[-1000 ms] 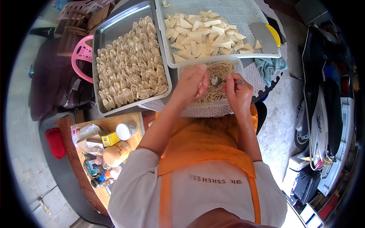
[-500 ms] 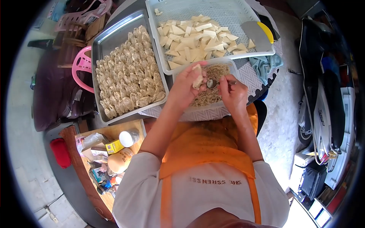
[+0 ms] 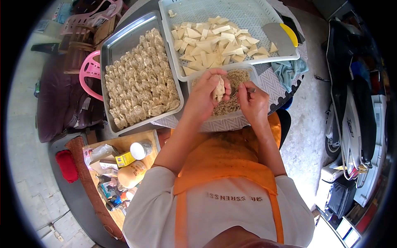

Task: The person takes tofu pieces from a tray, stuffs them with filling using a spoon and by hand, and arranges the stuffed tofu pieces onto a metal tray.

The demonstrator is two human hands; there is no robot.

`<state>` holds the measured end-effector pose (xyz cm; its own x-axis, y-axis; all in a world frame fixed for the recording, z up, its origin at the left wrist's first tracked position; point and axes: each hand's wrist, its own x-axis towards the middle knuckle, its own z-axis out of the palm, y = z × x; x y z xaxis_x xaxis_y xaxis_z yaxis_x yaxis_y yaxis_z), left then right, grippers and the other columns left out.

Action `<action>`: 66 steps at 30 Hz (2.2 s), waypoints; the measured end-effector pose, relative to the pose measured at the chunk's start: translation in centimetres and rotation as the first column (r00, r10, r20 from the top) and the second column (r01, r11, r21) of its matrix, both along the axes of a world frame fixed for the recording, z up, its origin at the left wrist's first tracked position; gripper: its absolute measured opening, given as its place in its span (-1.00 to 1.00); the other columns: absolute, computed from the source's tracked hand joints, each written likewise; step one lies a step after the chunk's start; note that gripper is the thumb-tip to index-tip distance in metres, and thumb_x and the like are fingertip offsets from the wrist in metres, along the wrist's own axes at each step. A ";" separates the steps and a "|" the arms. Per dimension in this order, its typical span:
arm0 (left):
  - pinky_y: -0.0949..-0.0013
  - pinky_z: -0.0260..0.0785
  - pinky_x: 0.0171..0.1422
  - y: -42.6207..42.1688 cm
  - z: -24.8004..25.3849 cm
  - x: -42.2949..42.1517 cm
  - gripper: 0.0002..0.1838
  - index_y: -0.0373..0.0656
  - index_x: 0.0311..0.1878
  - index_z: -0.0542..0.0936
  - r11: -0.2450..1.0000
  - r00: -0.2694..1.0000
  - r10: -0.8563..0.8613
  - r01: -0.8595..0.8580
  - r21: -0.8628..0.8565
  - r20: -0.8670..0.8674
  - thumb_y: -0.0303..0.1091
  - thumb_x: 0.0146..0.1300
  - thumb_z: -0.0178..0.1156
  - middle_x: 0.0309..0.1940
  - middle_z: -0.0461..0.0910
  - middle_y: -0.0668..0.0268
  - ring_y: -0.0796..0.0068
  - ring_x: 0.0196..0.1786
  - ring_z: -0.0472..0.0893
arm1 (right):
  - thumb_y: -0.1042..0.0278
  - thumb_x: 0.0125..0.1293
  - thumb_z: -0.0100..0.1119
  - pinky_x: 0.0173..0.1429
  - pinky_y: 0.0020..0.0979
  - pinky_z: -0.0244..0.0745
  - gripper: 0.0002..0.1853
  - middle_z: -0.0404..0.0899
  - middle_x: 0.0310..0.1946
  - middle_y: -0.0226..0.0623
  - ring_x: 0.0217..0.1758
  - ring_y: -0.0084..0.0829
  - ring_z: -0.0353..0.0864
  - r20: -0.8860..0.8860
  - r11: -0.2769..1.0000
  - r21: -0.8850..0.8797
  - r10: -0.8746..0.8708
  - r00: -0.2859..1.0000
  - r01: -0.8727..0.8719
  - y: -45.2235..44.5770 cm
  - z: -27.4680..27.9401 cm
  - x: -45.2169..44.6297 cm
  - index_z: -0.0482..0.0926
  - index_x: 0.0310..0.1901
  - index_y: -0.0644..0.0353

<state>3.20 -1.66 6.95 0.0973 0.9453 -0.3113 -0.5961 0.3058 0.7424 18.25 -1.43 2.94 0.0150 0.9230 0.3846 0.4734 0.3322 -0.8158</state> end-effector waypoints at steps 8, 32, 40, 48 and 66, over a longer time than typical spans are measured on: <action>0.48 0.20 -0.48 0.9 -4.9 -3.6 -0.68 -0.11 -0.35 0.38 0.916 0.817 -0.402 0.348 0.202 0.414 -0.11 0.46 -0.09 -0.49 0.37 0.34 0.54 -0.47 0.36 | 0.46 0.27 0.22 -0.60 -0.44 0.33 -0.90 0.44 -0.76 -0.24 -0.76 -0.43 0.45 -0.004 1.000 -0.005 0.014 1.000 -0.014 0.0 0.1 0.0 0.56 -0.39 0.25; 0.62 -0.06 -0.75 -0.1 -2.5 -1.9 -0.57 -0.10 -0.40 0.39 0.993 0.957 -0.096 0.111 -0.041 0.272 0.01 0.50 -0.14 -0.65 0.25 0.47 0.67 -0.70 0.17 | 0.44 0.27 0.22 -0.59 -0.45 0.36 -0.87 0.48 -0.75 -0.23 -0.75 -0.39 0.49 0.015 0.999 -0.024 0.027 1.000 -0.027 -0.1 0.3 -0.2 0.57 -0.42 0.26; 0.58 -0.14 -0.75 -0.3 -3.2 -2.8 -0.52 -0.04 -0.55 0.30 0.973 0.900 -0.224 0.225 0.042 0.374 0.00 0.49 -0.11 -0.73 0.21 0.44 0.66 -0.76 0.13 | 0.42 0.28 0.21 -0.60 -0.41 0.34 -0.86 0.46 -0.76 -0.23 -0.76 -0.37 0.46 0.056 0.999 -0.040 0.026 0.998 -0.023 0.0 -0.3 -0.1 0.58 -0.41 0.26; 0.52 -0.08 -0.74 -0.8 -2.9 -2.5 -0.54 -0.05 -0.54 0.26 0.973 0.956 -0.216 0.194 0.126 0.197 -0.04 0.50 -0.14 -0.71 0.25 0.40 0.61 -0.75 0.16 | 0.45 0.33 0.16 -0.56 -0.51 0.41 -0.86 0.56 -0.70 -0.28 -0.69 -0.53 0.55 -0.068 1.000 0.008 0.020 0.998 -0.019 0.0 -0.2 0.0 0.60 -0.38 0.30; 0.41 0.36 0.15 -0.8 -2.4 -2.8 -0.59 -0.20 0.19 0.38 0.890 0.824 -0.037 0.284 0.357 -0.565 -0.55 0.27 0.13 0.06 0.51 0.26 0.51 0.08 0.50 | 0.39 0.44 -0.01 -0.49 -0.53 0.48 -0.75 0.62 -0.53 -0.20 -0.63 -0.47 0.59 -0.613 0.973 -0.222 -0.092 0.785 -0.060 -2.1 4.2 1.8 0.55 -0.32 0.40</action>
